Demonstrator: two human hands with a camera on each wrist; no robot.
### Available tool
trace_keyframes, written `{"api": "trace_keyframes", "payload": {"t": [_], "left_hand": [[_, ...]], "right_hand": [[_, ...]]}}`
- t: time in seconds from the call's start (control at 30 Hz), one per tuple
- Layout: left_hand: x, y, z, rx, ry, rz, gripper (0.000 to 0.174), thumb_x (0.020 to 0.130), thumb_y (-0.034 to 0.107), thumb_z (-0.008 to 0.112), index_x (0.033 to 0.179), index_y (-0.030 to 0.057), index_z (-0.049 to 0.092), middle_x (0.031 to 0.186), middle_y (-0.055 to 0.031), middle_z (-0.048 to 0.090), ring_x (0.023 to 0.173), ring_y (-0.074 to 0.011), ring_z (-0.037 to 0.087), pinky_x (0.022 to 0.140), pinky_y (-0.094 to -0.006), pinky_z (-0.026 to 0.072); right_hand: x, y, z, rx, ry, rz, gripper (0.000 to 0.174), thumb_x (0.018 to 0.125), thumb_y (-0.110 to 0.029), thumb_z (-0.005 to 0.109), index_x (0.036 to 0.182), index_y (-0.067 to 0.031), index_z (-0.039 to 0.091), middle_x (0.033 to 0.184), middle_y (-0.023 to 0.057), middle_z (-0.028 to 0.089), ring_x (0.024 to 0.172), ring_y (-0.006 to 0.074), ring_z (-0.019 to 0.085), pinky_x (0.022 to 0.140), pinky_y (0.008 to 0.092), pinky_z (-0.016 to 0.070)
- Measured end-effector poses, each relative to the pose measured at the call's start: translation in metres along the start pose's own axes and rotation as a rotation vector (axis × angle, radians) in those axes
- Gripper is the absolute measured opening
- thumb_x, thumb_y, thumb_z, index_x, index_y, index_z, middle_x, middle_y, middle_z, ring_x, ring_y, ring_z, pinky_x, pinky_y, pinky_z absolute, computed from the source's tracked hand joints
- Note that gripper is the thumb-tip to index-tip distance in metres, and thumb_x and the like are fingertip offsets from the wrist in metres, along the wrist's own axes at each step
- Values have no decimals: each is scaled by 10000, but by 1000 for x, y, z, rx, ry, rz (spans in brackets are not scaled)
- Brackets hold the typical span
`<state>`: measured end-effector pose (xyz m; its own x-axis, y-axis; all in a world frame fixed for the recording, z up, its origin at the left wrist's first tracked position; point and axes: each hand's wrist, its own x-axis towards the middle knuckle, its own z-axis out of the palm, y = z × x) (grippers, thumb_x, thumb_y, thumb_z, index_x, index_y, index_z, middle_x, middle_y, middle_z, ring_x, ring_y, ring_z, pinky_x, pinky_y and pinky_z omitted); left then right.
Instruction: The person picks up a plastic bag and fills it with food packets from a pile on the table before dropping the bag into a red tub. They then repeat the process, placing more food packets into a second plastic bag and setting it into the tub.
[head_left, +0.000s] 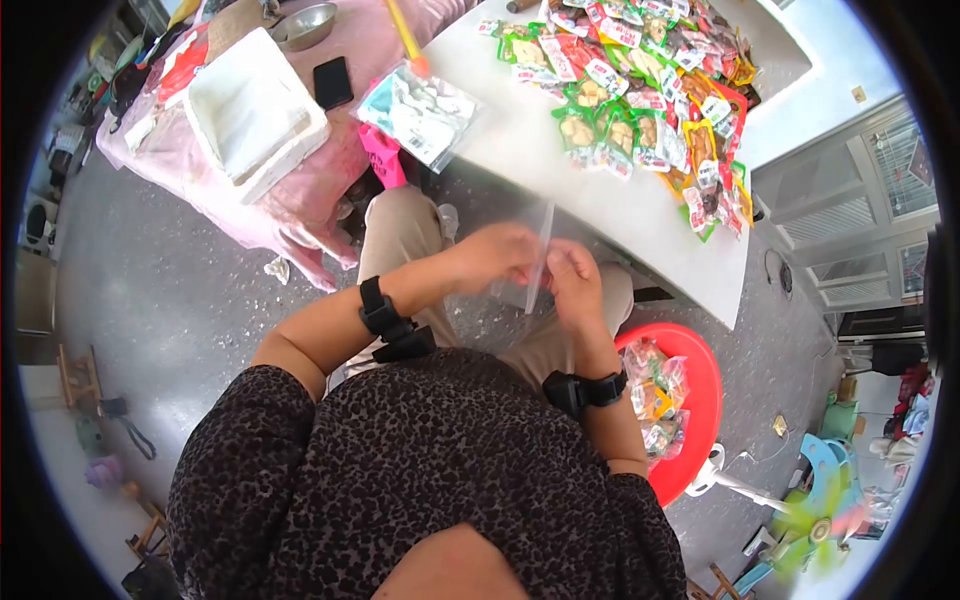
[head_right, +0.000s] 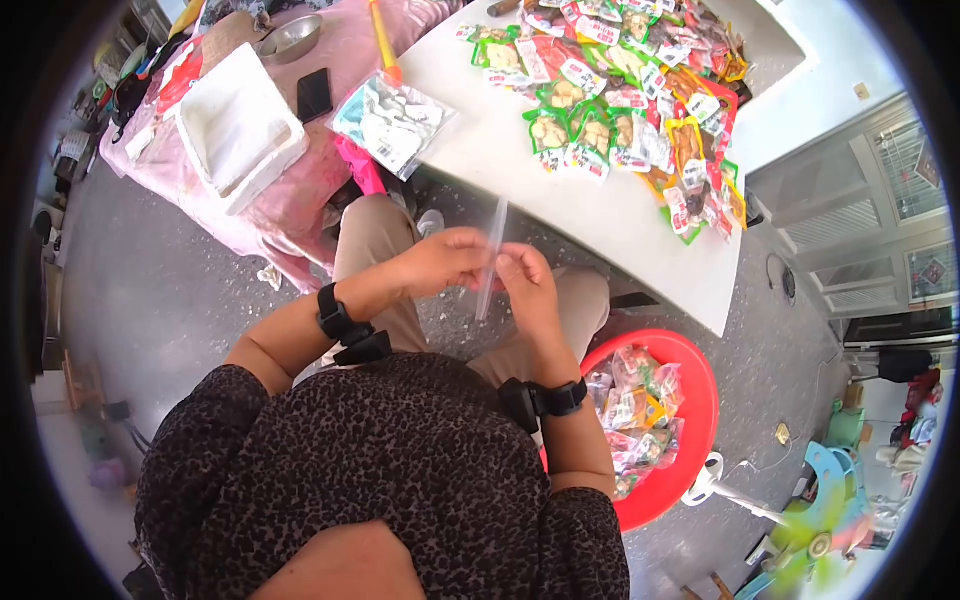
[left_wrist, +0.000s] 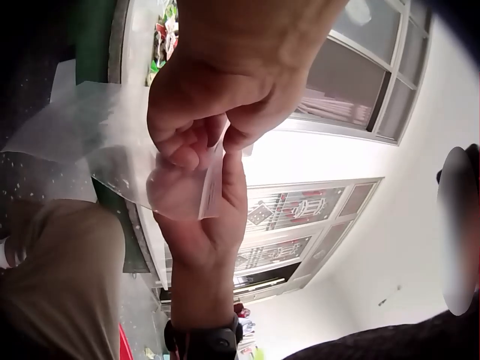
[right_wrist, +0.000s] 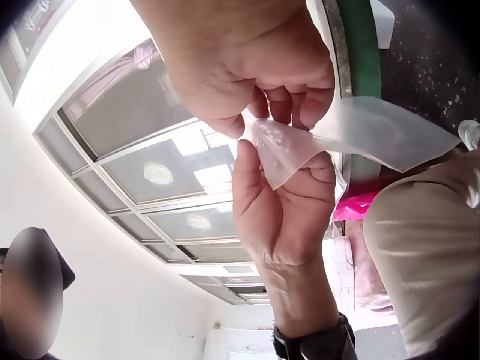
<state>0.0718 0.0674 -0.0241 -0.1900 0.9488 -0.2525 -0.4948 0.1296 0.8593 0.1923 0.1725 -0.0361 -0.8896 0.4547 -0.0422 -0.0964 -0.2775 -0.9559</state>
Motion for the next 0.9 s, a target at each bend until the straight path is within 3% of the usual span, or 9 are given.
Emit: {"api": "trace_keyframes", "payload": {"t": [0.23, 0.43, 0.53, 0.73, 0.9], "left_hand": [[-2, -6, -2, -79, 16, -19, 174, 811, 176, 468, 905, 32, 492, 799, -49, 524, 739, -125, 519, 635, -256, 441], [-8, 4, 7, 69, 21, -36, 147, 793, 146, 483, 874, 28, 510, 782, -38, 523, 706, -113, 521, 631, -237, 441], [-5, 1, 9, 130, 40, 17, 126, 779, 141, 497, 833, 32, 527, 748, -21, 522, 674, -92, 508, 609, -212, 427], [-5, -2, 13, 179, 54, 57, 85, 764, 122, 502, 759, 43, 534, 718, -2, 516, 627, -63, 472, 562, -187, 383], [-6, -5, 14, 345, 135, 222, 66, 748, 100, 495, 722, 44, 518, 682, 4, 509, 616, -62, 469, 549, -187, 372]], "right_hand": [[-4, -5, -1, 1, -72, 49, 224, 787, -136, 512, 951, 11, 477, 831, 46, 538, 728, 88, 508, 648, 218, 424], [-11, -18, 3, -99, -93, 48, 261, 770, -103, 528, 993, 17, 464, 861, 57, 537, 763, 100, 513, 681, 223, 418], [-8, -11, 0, 11, -246, -30, 274, 765, -87, 528, 1006, 21, 456, 885, 66, 535, 786, 109, 516, 693, 231, 418], [-12, -14, 6, -138, -183, -15, 253, 757, -57, 513, 995, 13, 463, 864, 51, 541, 759, 92, 516, 668, 211, 412], [-6, -1, -7, -302, 1, 13, 122, 758, -76, 507, 857, -6, 519, 712, 16, 529, 632, 59, 483, 551, 189, 381]]}}
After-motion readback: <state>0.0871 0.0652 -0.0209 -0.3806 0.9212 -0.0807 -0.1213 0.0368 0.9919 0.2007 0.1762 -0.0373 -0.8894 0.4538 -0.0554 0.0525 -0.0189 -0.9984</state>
